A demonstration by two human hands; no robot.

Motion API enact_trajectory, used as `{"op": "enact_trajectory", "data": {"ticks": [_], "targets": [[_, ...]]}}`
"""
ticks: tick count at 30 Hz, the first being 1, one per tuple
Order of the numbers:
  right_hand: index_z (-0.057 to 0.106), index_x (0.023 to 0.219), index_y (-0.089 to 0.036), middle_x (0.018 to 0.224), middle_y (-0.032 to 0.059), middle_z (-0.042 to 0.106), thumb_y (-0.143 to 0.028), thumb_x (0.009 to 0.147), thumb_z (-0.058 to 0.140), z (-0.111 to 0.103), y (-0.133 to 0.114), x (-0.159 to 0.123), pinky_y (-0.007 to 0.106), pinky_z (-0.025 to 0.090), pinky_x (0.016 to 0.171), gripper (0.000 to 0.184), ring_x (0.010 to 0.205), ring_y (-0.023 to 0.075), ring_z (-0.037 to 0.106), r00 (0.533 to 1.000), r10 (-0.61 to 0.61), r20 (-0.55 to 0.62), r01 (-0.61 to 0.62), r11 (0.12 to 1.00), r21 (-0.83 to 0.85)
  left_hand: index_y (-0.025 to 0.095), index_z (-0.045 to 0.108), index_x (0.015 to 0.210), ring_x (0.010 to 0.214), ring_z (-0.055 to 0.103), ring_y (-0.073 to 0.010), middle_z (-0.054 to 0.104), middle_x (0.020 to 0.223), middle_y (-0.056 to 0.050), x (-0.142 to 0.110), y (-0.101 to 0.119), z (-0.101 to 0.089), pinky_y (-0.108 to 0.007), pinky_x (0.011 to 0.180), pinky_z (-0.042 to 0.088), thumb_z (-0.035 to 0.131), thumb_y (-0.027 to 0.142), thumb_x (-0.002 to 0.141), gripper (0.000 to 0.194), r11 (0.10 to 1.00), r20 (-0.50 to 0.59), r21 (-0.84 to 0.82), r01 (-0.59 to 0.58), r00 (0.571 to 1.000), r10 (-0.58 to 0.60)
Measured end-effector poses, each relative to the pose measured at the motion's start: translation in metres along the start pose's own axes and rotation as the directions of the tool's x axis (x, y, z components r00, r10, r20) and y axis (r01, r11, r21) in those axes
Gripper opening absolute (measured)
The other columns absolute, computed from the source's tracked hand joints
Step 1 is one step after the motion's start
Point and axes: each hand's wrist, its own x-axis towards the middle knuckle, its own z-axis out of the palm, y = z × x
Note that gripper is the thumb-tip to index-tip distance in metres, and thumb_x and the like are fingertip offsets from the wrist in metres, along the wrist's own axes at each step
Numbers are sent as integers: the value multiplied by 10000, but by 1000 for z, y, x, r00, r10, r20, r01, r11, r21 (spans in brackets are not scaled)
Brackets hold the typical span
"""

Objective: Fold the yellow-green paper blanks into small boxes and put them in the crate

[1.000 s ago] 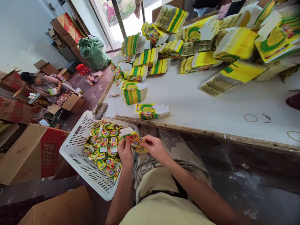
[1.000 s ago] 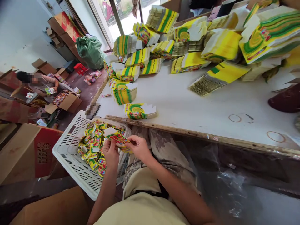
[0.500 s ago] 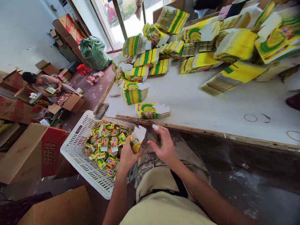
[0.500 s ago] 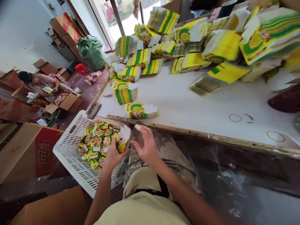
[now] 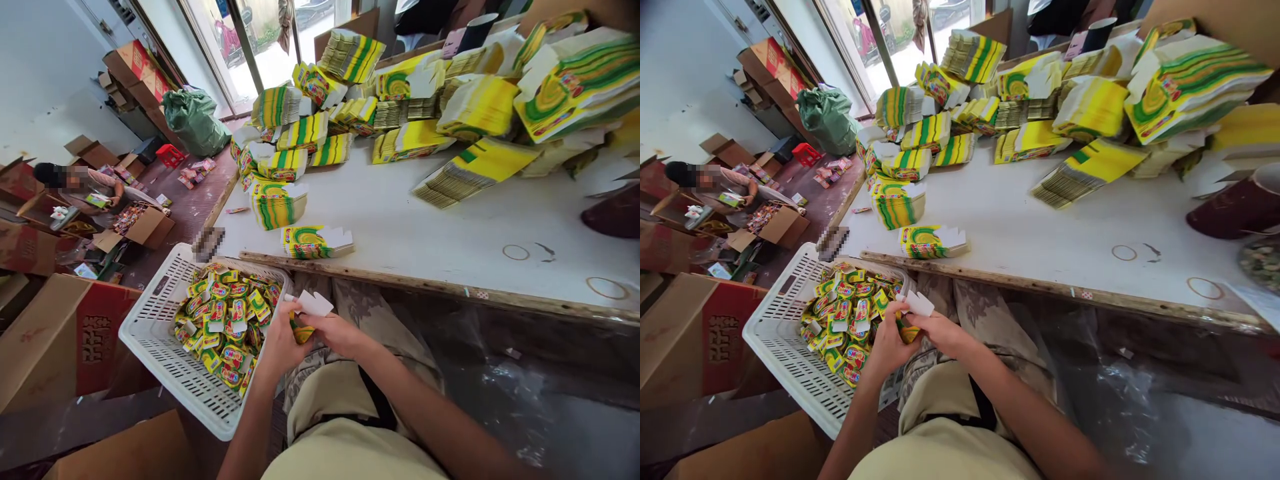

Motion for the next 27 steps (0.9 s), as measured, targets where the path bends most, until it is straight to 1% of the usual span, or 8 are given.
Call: {"op": "enact_trajectory", "data": {"ticks": [4,8,11,14,17,19,22,27], "targets": [[607,1293,-195,1237,104,672,-560,838,632,-6,4,-1,468,465,1033,584,1176,278,613,988,-156,3,149,931,-334,189,369,1238,993,622,-257,568,1137,-118,3,0,-1,-395,849,507,647,121,695,614,993,110,-16,118,987,-116],[435,1452,-170,1430,144,522,-261,899,553,-5,8,-3,461,420,1094,573,1299,269,520,929,-351,115,322,619,-716,164,365,1295,977,622,-260,560,1166,-139,7,-5,-1,-397,833,514,628,103,676,675,987,154,-62,146,979,-135],[463,1435,-169,1486,140,461,-112,874,463,-5,10,1,435,372,1146,564,1377,247,439,857,-476,200,424,428,-798,175,373,1315,1141,564,-283,472,1307,-165,9,-11,1,-438,962,467,674,144,673,709,990,-9,-68,121,993,-122],[462,1435,-178,1462,139,490,-70,863,419,-11,5,6,428,396,1134,583,1360,237,464,793,-602,95,388,378,-841,181,392,1304,1099,573,-290,507,1224,-131,8,-18,3,-470,955,467,812,292,594,832,950,-258,-140,279,916,-307],[389,1479,-171,1487,152,456,-51,863,397,-19,-1,6,446,375,1143,627,1388,236,428,725,-688,29,351,333,-875,185,467,1203,847,639,-214,581,1034,-65,8,-24,3,-389,785,530,815,413,620,717,796,-198,-453,401,826,-528],[343,1502,-169,1543,160,366,-43,870,394,-20,-1,3,439,366,1146,646,1424,235,368,724,-680,121,389,256,-885,185,506,1136,809,656,-186,617,977,-49,8,-24,1,-334,755,534,805,431,643,628,671,-156,-640,375,791,-591],[390,1480,-209,1595,153,253,-64,904,414,-19,4,-1,408,416,1110,594,1424,246,365,736,-630,246,431,157,-889,175,550,1061,857,677,-185,667,950,-51,11,-17,-5,-303,787,535,858,408,574,621,578,-211,-765,282,739,-640],[636,1249,-216,1554,181,340,-106,912,524,-20,2,-1,381,496,1016,371,1333,271,496,786,-532,315,412,71,-909,185,564,1078,683,682,-147,707,856,-10,12,-6,-15,-272,671,551,880,353,565,626,421,-147,-875,239,697,-702]]}}
